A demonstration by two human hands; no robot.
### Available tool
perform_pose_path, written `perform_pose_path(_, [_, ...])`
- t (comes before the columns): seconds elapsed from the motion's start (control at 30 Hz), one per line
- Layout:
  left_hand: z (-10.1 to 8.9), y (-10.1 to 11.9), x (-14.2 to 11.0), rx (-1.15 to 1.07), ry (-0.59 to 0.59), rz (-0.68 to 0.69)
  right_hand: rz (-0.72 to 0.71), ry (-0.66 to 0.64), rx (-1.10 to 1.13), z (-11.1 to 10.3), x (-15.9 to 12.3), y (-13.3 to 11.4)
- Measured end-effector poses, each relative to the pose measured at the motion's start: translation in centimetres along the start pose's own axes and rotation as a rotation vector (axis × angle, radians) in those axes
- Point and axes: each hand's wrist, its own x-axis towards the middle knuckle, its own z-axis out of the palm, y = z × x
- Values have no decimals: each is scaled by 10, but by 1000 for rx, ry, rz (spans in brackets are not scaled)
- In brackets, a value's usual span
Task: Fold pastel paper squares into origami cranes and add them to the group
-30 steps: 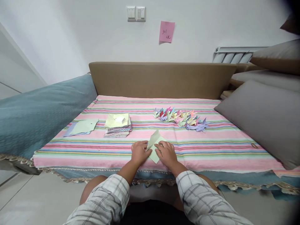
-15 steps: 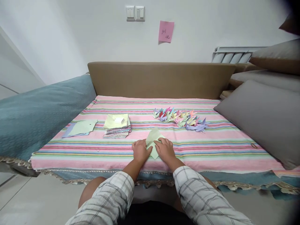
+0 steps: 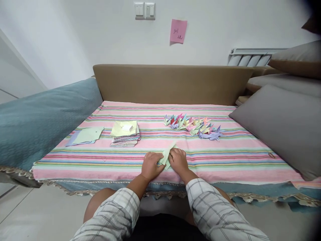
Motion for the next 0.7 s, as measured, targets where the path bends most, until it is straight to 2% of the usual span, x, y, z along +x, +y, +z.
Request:
perform_pose_path(0.2, [-3,-2,-2,-1,-67,81,5,18,-42,-2,-2,0])
perform_pose_path(0.5, [0,0,-1,-29,-12,-54,-90,17,49,-5,-15,-6])
perform_pose_path(0.7, [5,-1,0,-40,20,-139,-105,9,5,-5,-19,-9])
